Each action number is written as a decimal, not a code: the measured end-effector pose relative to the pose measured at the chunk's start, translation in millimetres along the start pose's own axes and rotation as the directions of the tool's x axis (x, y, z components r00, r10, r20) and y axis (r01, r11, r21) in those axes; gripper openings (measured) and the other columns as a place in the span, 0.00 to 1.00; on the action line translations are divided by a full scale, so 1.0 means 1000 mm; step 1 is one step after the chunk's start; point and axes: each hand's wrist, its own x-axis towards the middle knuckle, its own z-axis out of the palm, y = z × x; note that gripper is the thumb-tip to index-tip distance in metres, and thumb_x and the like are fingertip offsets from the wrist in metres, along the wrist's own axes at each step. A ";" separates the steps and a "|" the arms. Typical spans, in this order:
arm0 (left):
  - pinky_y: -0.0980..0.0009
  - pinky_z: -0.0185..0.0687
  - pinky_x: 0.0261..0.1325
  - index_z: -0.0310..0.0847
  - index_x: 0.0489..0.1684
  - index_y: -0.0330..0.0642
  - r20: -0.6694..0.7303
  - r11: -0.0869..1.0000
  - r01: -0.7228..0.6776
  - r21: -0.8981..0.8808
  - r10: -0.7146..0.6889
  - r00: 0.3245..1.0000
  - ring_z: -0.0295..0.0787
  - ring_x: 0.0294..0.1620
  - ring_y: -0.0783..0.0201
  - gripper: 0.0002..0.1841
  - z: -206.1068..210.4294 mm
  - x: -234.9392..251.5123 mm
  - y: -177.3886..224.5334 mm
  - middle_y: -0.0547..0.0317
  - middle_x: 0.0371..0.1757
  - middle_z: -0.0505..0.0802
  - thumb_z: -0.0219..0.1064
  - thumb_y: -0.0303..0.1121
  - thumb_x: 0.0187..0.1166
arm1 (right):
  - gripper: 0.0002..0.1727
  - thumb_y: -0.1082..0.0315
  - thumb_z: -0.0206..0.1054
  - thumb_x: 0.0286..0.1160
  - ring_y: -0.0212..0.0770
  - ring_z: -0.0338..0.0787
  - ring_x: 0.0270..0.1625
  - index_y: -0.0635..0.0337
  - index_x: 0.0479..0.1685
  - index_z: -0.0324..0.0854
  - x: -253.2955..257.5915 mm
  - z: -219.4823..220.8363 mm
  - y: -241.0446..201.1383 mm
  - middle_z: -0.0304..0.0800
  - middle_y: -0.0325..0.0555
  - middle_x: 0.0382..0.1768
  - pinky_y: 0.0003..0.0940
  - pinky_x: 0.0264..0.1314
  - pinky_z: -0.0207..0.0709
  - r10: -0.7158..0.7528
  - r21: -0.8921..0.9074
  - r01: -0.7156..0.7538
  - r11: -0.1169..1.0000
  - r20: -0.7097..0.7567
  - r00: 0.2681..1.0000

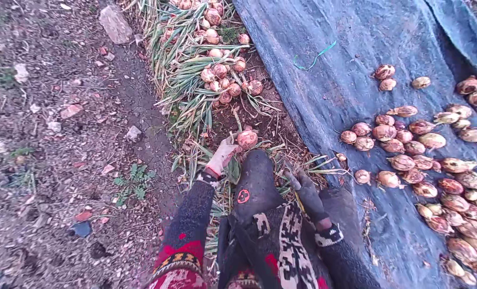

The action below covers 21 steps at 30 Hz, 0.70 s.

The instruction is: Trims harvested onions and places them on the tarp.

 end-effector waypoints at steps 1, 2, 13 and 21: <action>0.60 0.91 0.53 0.69 0.84 0.41 0.087 1.000 -0.004 -0.005 0.004 0.996 0.91 0.55 0.57 0.36 0.012 -0.026 0.005 0.49 0.67 0.89 0.67 0.18 0.69 | 0.37 0.41 0.68 0.77 0.34 0.92 0.51 0.60 0.75 0.76 -0.003 0.006 -0.003 0.93 0.44 0.51 0.38 0.60 0.87 -0.051 0.026 0.050 0.998 0.030 0.998; 0.59 0.91 0.53 0.69 0.84 0.42 0.174 1.000 -0.001 0.001 0.001 0.985 0.92 0.55 0.56 0.37 0.022 -0.049 0.009 0.48 0.67 0.89 0.68 0.19 0.67 | 0.37 0.39 0.66 0.77 0.36 0.92 0.48 0.62 0.73 0.76 -0.007 0.012 -0.004 0.93 0.44 0.47 0.38 0.56 0.87 -0.105 0.066 0.101 0.993 0.053 0.993; 0.55 0.83 0.75 0.67 0.86 0.48 0.547 0.837 -0.298 0.458 -0.001 0.837 0.86 0.69 0.62 0.46 0.067 -0.177 0.002 0.53 0.73 0.87 0.82 0.54 0.64 | 0.25 0.46 0.65 0.83 0.37 0.95 0.43 0.57 0.61 0.87 -0.079 0.044 0.008 0.96 0.44 0.42 0.40 0.50 0.91 -0.309 0.118 0.302 0.946 0.043 0.950; 0.59 0.91 0.63 0.78 0.74 0.48 0.247 0.912 -0.113 0.394 0.013 0.969 0.93 0.57 0.65 0.46 0.093 -0.185 -0.037 0.59 0.58 0.94 0.92 0.44 0.45 | 0.16 0.55 0.66 0.84 0.32 0.78 0.19 0.58 0.48 0.89 -0.086 0.035 0.016 0.84 0.40 0.21 0.30 0.23 0.78 -0.251 0.381 0.220 0.898 0.034 0.967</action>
